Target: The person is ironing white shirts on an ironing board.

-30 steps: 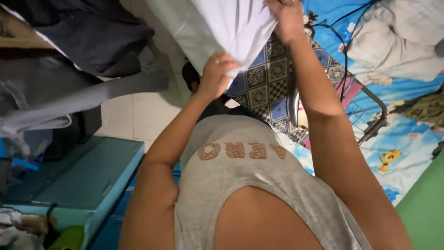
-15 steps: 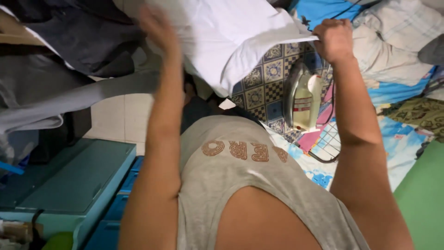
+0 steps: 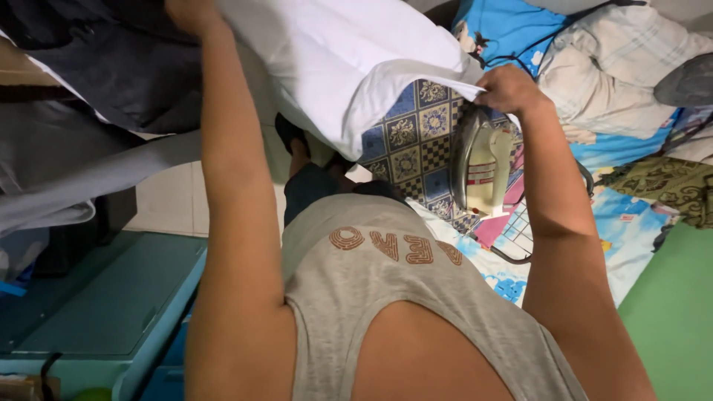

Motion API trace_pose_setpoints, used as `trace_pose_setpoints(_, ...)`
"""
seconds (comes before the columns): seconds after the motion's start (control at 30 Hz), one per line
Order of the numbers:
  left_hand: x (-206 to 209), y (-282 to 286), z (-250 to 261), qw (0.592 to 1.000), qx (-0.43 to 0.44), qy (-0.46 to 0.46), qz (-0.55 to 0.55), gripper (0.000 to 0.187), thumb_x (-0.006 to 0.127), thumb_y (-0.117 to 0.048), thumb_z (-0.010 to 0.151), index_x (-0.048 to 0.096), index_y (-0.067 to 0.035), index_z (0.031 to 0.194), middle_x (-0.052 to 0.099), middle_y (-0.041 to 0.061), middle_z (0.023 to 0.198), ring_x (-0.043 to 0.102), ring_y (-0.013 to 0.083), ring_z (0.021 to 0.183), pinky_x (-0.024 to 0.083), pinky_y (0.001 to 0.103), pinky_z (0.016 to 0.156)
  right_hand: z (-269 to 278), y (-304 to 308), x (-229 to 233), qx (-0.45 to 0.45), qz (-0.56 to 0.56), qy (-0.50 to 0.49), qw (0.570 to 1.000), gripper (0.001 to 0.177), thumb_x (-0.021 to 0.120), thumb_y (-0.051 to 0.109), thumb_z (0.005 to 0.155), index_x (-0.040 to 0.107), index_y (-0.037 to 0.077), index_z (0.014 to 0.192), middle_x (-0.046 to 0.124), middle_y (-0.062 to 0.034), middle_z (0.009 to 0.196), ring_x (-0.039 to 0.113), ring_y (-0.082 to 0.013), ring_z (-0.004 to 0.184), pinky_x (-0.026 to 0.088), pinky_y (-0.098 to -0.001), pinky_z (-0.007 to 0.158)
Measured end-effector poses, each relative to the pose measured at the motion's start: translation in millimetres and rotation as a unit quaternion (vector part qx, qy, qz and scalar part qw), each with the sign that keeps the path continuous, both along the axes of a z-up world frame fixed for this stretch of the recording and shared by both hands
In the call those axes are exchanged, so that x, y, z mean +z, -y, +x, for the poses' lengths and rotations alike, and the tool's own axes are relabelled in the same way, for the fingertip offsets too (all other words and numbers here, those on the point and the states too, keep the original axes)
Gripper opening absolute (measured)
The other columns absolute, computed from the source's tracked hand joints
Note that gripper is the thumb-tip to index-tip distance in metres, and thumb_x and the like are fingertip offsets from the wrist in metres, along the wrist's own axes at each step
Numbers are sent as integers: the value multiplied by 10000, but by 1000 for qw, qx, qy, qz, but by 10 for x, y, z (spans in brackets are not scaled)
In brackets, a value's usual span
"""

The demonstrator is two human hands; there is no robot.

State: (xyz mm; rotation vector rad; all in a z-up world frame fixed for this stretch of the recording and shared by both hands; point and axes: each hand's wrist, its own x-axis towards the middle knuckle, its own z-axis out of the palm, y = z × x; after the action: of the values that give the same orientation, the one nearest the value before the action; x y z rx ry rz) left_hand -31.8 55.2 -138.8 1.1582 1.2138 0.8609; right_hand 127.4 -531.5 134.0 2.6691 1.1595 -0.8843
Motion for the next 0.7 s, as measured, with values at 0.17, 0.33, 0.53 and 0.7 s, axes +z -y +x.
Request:
trace_pose_setpoints(0.17,458,945,-395,904,-47,-312,287,525,572,-391,1054,497,-48,1444,519,172,1507,560,333,1322,455,514,995,-112,-16,-218,-37,-108,-22,993,298,775,258,872,795,215,1166,772,-121,924,737,-332,858,587,-451,784)
trace_pose_setpoints(0.33,1759,2484,-981,769,-509,-32,385,1033,958,-366,740,345,-191,1554,420,99,1572,375,296,1469,277,503,1211,-628,109,532,-40,229,96,968,535,864,362,862,750,30,1266,704,-239,1183,681,-422,1052,543,-459,887)
trace_pose_setpoints(0.53,1856,2732,-1074,641,-634,-192,387,968,899,-382,717,438,-129,1531,503,109,1497,477,304,1411,292,581,1190,-1356,416,696,-398,-51,20,916,547,825,507,880,754,-23,996,743,-222,903,719,-337,817,549,-460,754)
trace_pose_setpoints(0.7,1268,2984,-944,656,-675,-146,304,537,654,-170,975,558,-127,1501,562,95,1488,626,271,1180,485,440,1038,-1676,638,403,-523,151,-56,837,334,808,315,907,729,-4,965,729,-149,832,680,-211,651,533,-355,558)
